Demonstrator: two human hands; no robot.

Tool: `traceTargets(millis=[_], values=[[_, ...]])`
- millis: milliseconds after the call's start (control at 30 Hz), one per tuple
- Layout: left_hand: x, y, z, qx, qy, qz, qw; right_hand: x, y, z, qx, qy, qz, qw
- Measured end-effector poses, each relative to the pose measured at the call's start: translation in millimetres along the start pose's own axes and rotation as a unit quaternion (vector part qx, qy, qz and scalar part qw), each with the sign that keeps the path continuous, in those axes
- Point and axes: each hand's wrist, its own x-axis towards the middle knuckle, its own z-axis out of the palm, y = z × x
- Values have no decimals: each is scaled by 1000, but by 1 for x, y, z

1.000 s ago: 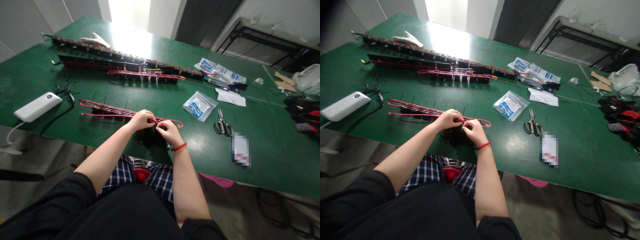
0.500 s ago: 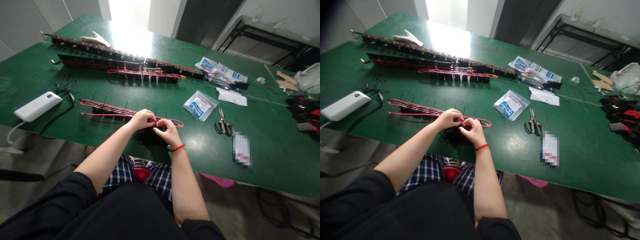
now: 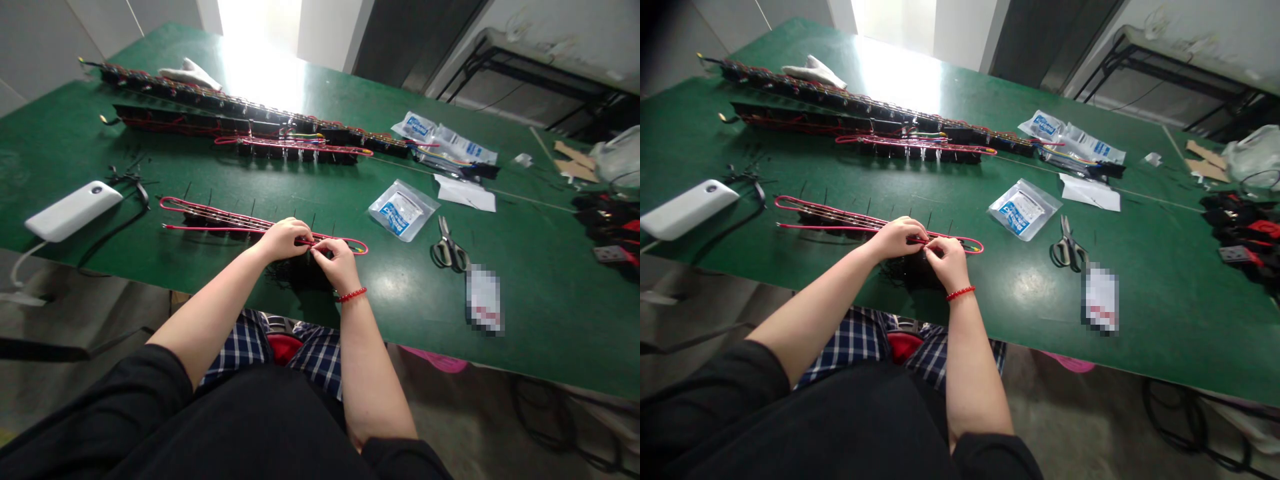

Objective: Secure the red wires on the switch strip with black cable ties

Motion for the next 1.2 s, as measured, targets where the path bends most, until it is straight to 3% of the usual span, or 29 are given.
traceTargets(millis=[1200], values=[[1, 3, 1, -3, 12, -20, 1000, 4, 3, 2, -81, -31, -36, 996]])
